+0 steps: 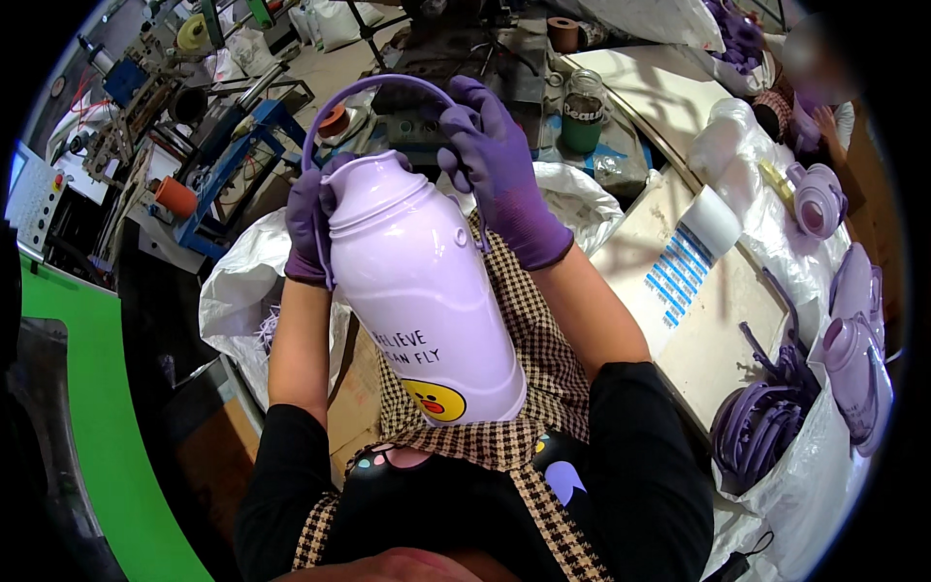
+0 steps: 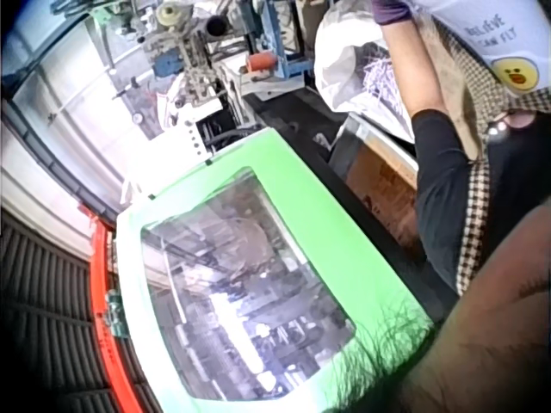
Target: The person assembles purple water bottles by attaching handles and screwing on lids. They pick up a bottle, attach a handle, and then secure the lid before placing the finished unit on a pile. The process is repeated for multiple bottles in a factory setting.
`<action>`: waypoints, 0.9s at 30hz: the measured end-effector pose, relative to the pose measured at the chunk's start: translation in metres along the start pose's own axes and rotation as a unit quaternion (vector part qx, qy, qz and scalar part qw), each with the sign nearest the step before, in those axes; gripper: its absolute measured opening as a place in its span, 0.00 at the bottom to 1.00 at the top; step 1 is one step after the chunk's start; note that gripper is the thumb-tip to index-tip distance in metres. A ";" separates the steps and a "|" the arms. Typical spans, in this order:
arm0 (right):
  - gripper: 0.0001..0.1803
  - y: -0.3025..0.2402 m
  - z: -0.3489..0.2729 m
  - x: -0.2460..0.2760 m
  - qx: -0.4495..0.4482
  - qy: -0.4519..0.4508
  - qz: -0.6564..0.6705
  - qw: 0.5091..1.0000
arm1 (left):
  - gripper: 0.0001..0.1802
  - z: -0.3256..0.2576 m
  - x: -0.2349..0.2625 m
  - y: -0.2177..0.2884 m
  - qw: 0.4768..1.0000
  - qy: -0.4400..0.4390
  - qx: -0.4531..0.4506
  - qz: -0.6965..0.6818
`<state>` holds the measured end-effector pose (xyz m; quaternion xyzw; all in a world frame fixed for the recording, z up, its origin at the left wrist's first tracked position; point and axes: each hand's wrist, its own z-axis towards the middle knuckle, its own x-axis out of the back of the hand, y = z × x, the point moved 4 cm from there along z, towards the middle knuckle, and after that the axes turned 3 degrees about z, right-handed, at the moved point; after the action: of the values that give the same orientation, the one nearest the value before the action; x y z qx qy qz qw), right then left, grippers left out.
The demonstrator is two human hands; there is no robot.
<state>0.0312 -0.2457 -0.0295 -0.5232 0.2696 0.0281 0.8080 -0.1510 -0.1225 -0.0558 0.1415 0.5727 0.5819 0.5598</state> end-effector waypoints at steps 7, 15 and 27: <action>0.20 0.021 -0.034 0.008 0.119 -0.003 -0.230 0.966 | 0.28 -0.006 0.016 -0.014 0.995 0.075 0.055 -0.039; 0.17 -0.001 -0.006 -0.011 -0.031 0.012 -0.160 0.986 | 0.26 0.023 0.017 -0.029 0.987 0.121 0.105 0.028; 0.14 -0.022 -0.047 -0.030 0.414 -0.111 -0.360 0.829 | 0.24 0.015 -0.002 -0.011 0.985 0.059 0.050 0.153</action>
<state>-0.0065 -0.2891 -0.0122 -0.1928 -0.0426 -0.3209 0.9263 -0.1326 -0.1199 -0.0596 0.2210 0.6042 0.6390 0.4216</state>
